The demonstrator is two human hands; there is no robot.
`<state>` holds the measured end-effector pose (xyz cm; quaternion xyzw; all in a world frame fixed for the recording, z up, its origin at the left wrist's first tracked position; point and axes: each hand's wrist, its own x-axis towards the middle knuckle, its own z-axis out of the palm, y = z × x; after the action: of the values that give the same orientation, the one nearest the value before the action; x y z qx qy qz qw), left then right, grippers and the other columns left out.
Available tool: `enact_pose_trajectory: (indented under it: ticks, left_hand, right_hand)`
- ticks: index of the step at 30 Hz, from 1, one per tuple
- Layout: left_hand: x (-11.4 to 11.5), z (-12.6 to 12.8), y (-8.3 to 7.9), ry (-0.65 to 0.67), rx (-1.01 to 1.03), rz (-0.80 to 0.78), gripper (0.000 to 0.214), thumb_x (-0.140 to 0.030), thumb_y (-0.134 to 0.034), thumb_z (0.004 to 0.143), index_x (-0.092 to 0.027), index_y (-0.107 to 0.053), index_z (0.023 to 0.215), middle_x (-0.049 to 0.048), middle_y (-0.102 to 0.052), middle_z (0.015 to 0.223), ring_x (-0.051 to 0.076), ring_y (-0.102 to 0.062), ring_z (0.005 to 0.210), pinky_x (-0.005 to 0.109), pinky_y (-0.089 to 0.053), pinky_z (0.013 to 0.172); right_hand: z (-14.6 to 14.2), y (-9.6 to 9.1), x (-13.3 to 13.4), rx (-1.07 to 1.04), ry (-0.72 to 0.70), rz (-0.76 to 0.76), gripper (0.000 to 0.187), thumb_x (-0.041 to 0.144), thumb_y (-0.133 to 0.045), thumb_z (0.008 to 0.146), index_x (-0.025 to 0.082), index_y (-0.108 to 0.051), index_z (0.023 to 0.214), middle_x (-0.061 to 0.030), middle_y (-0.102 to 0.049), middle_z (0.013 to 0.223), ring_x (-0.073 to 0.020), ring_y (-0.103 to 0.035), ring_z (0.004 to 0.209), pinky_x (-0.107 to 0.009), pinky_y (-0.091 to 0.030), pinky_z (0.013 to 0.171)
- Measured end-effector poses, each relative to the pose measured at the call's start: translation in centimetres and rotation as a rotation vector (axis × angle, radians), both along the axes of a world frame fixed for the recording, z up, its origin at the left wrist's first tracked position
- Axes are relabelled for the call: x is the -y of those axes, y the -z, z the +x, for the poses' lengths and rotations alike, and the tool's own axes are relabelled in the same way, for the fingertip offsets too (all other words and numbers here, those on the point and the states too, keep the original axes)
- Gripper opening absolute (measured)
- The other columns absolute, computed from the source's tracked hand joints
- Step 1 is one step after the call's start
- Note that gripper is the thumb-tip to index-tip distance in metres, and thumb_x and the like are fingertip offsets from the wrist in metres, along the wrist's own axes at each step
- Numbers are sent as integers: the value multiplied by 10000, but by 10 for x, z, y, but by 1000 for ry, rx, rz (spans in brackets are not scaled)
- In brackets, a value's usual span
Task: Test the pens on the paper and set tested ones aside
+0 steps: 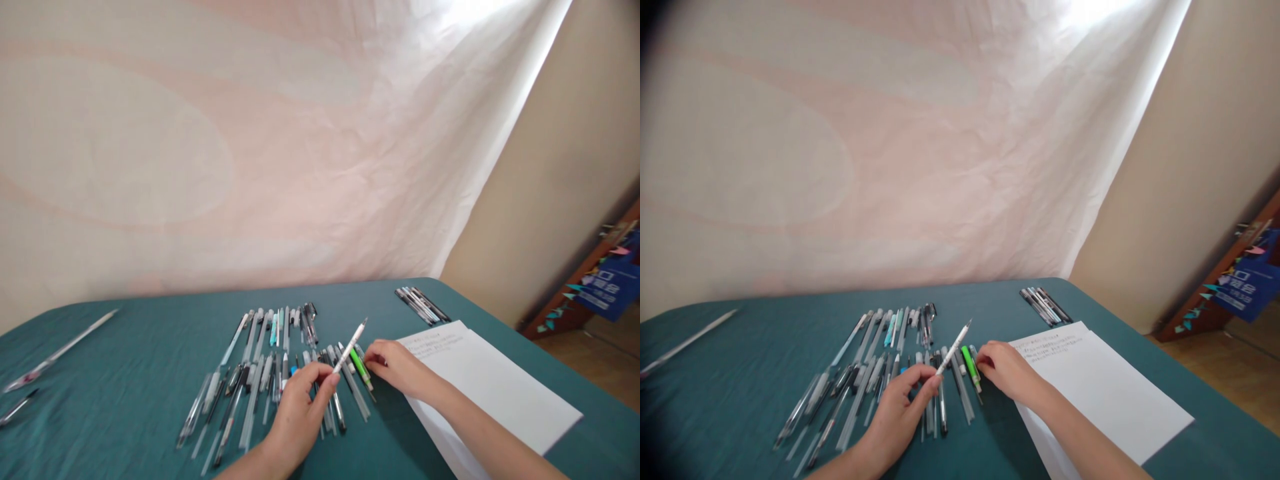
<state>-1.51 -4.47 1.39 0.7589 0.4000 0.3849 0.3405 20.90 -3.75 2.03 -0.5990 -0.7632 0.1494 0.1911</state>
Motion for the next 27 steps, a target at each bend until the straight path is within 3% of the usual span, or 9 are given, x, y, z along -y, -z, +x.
enact_pose_trajectory:
  ticks: [13,21,24,27]
  left_hand:
    - [-1,1,4,1,-27,0,220,-337,-456,873,-186,-596,797,2,-614,723,163,-553,703,235,-381,652]
    - [-1,1,2,21,-27,19,195,-314,-478,860,-189,-604,778,3,-614,725,162,-559,704,239,-393,675]
    - [-1,2,1,31,-41,32,198,-318,-479,860,-194,-609,777,7,-616,734,165,-558,708,238,-398,671]
    - [-1,2,0,33,-68,42,200,-326,-478,861,-195,-608,781,10,-611,739,166,-554,709,243,-398,671]
  right_hand:
    - [4,1,-1,-79,58,-82,52,135,-564,686,172,-600,696,14,-578,606,-123,-527,570,-213,-352,532]
    - [30,-58,11,-599,48,-32,145,296,-573,792,170,-556,864,9,-561,712,-111,-513,641,-220,-394,577]
    - [32,-74,19,-650,31,-1,155,309,-584,799,174,-557,870,5,-560,746,-106,-512,664,-219,-395,593]
    - [29,-78,24,-607,2,25,139,300,-580,808,178,-564,873,-1,-571,773,-112,-523,695,-224,-406,618]
